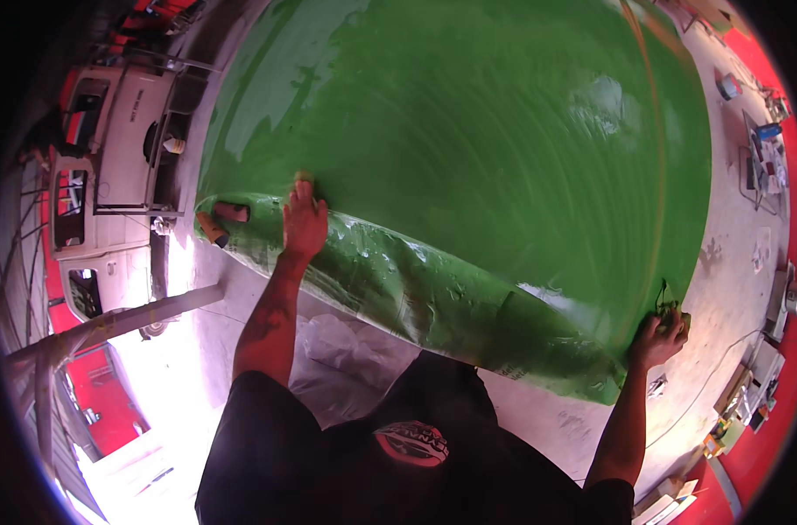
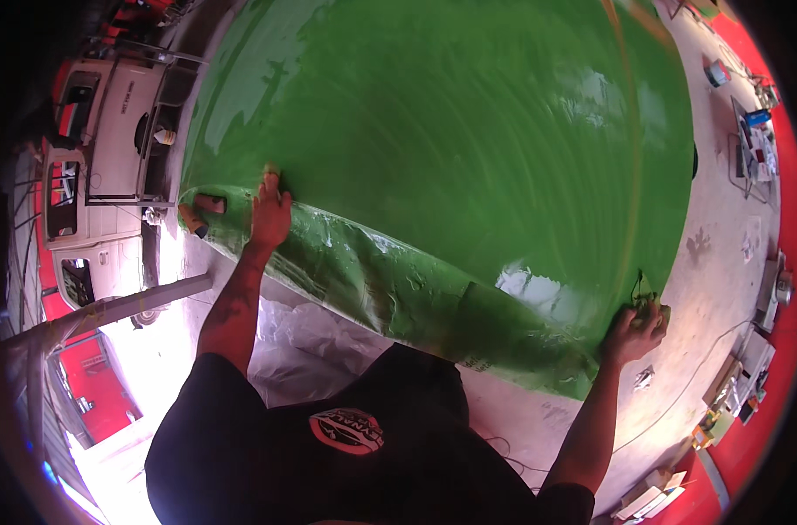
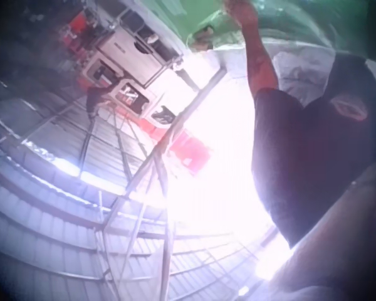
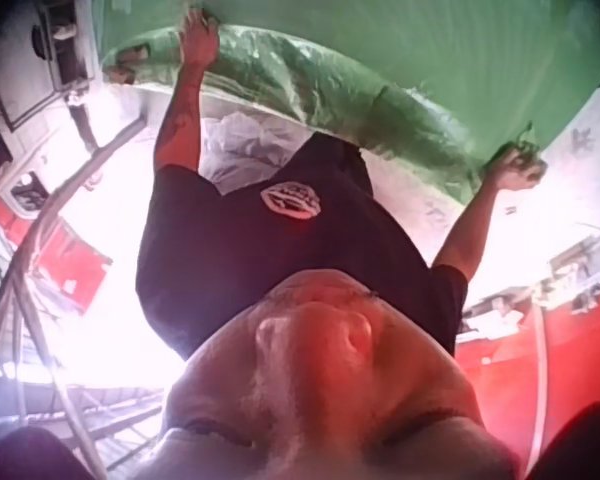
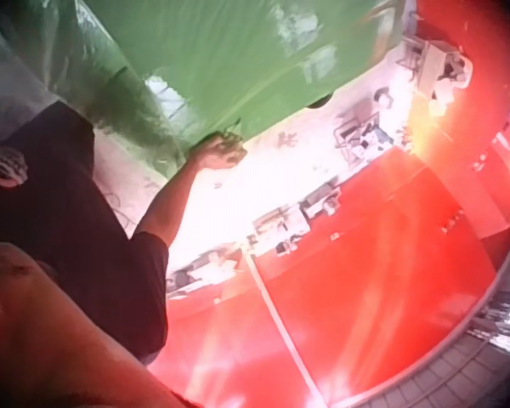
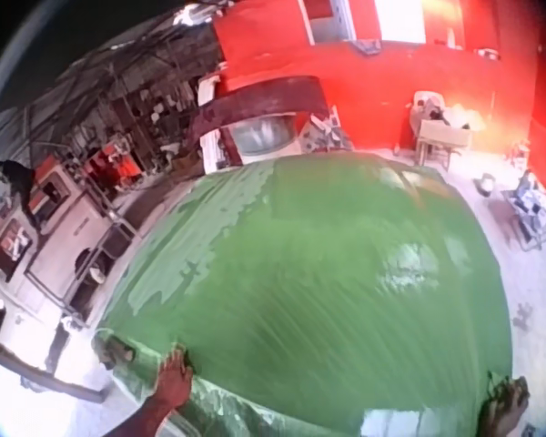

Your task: Wet sanding a green car hood or body panel using a sanding block and water.

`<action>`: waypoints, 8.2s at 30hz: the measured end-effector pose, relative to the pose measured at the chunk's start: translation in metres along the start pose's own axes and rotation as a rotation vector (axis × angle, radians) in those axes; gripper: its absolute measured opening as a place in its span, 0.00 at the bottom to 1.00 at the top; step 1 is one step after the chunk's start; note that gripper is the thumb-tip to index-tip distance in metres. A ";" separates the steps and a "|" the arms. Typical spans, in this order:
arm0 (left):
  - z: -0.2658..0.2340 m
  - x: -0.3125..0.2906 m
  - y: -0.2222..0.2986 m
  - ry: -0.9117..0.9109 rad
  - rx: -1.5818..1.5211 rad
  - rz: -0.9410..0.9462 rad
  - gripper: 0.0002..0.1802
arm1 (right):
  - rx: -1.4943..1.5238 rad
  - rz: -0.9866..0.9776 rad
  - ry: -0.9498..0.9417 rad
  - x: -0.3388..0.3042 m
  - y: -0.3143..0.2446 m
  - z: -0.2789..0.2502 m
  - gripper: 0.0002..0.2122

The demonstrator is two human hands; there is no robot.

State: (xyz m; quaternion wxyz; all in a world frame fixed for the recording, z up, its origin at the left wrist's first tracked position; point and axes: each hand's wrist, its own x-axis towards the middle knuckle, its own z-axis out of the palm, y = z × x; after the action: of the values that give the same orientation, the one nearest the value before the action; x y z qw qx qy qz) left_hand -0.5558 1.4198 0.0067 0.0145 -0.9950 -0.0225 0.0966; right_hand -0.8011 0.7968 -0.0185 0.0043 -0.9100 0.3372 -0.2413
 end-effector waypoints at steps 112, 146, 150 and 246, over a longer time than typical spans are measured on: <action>-0.011 -0.124 0.427 -0.037 -0.205 1.283 0.32 | 0.156 0.235 0.037 -0.003 -0.006 -0.003 0.16; -0.034 0.065 0.312 0.117 -0.173 0.719 0.32 | 0.142 0.107 0.050 0.000 -0.010 -0.002 0.16; -0.005 0.029 0.288 0.252 -0.167 0.658 0.33 | 0.141 0.124 0.036 0.000 -0.007 -0.002 0.16; 0.011 0.013 0.026 0.175 -0.246 0.210 0.38 | -0.045 -0.074 0.017 0.000 0.023 0.000 0.17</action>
State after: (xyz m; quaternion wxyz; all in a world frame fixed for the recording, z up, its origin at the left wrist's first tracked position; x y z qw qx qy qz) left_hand -0.5436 1.3945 -0.0073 -0.1156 -0.9907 0.0711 0.0071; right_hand -0.8153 0.7788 -0.0222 -0.0279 -0.9196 0.3087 -0.2415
